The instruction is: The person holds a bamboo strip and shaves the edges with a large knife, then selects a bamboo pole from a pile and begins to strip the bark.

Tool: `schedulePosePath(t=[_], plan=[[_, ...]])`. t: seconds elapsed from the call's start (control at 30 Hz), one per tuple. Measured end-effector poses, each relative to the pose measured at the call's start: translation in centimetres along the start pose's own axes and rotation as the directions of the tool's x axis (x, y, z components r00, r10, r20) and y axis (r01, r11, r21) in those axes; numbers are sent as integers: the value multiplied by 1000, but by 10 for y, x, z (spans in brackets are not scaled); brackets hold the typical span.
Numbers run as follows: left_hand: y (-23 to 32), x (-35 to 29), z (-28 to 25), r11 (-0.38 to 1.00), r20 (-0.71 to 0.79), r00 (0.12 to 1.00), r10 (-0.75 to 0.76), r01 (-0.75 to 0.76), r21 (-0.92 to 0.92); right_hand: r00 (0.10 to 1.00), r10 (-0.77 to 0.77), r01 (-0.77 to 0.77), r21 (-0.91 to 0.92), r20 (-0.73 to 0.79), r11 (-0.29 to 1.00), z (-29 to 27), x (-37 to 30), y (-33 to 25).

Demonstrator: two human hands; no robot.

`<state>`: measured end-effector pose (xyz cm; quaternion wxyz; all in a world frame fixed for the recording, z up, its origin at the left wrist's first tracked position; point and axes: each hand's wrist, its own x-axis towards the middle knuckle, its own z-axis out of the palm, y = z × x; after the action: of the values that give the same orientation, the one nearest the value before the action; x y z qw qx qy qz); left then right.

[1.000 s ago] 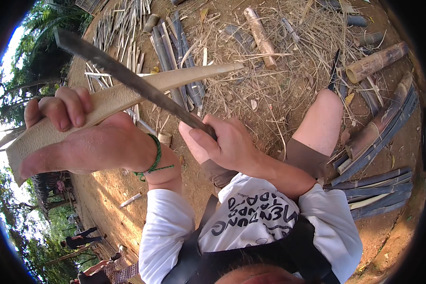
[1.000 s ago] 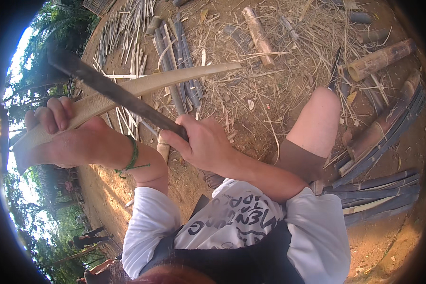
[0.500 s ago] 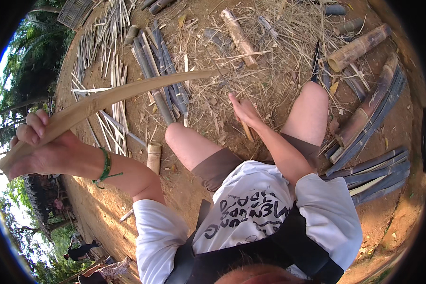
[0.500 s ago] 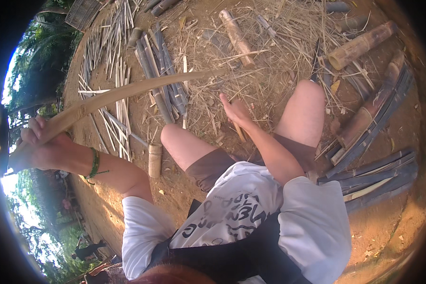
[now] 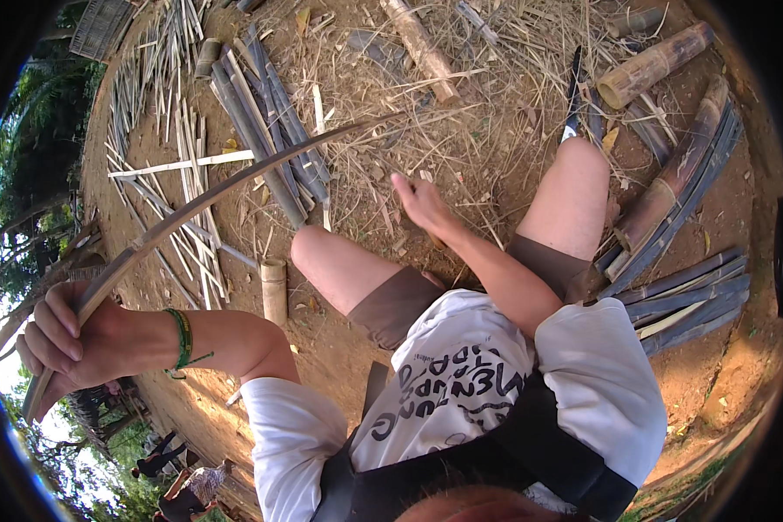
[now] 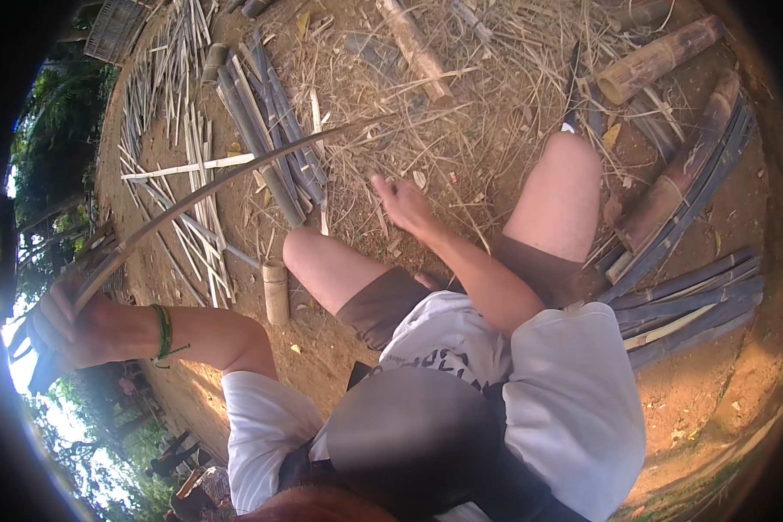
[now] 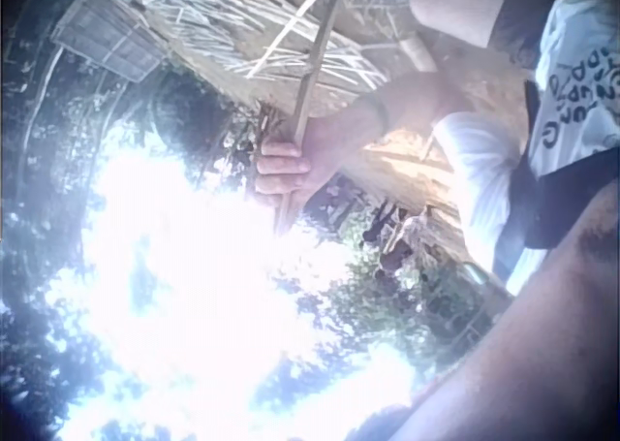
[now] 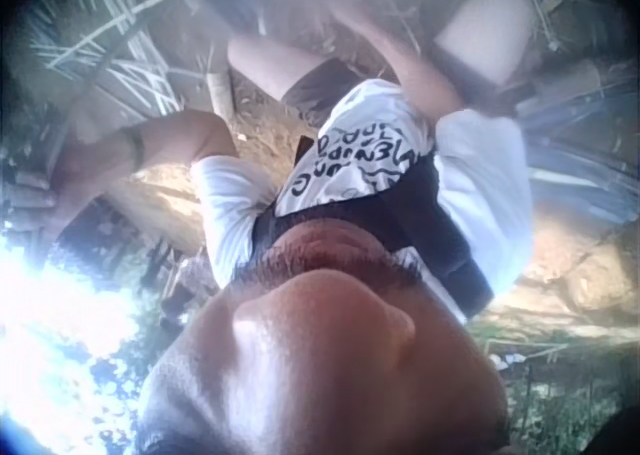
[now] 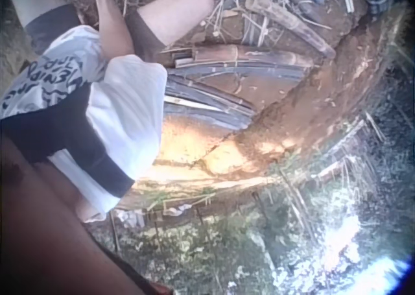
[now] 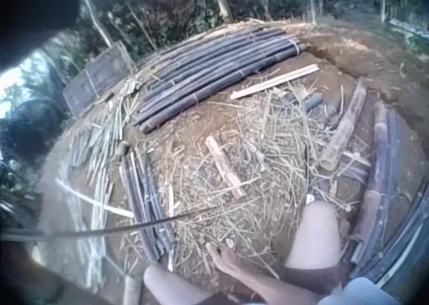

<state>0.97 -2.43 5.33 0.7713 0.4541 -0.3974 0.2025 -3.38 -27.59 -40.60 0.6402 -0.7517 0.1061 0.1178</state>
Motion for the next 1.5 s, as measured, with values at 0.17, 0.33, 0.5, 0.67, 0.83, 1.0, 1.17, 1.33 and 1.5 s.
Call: schedulePosePath(t=[0.17, 0.33, 0.5, 0.67, 0.83, 1.0, 1.17, 1.33, 1.5], plan=[[-3, -6, -11, 999, -17, 999, -32, 32, -2, 976, 218, -219, 7, 9, 976, -7, 24, -7], [-8, -6, -2, 1000, -44, 999, -17, 17, 18, 990, -109, 101, -89, -86, 991, 5, 22, -2], [-13, 3, 3, 1000, -7, 1000, -23, 23, 19, 885, 448, -465, -190, -128, 865, -22, 64, 86], [-12, -3, -12, 1000, -75, 997, 6, -5, 14, 952, 298, -305, -190, -61, 933, -15, 41, 66], [-14, 14, -18, 867, -302, 928, 216, -40, 497, 887, 371, -444, -294, -274, 846, -16, 60, 127], [15, 21, -45, 738, -312, 908, 280, 4, 675, 871, 491, -484, -160, 3, 860, -42, 53, 59], [-4, 18, -29, 735, -349, 894, 279, 35, 677, 961, 264, -252, -137, 81, 958, -5, 34, 4], [13, 17, -47, 771, -329, 908, 261, 9, 637, 988, 128, -105, -226, 90, 968, 3, 31, -9], [14, 27, -57, 920, -225, 970, 97, -1, 393, 924, 380, -378, -269, -46, 886, -39, 68, 104]])
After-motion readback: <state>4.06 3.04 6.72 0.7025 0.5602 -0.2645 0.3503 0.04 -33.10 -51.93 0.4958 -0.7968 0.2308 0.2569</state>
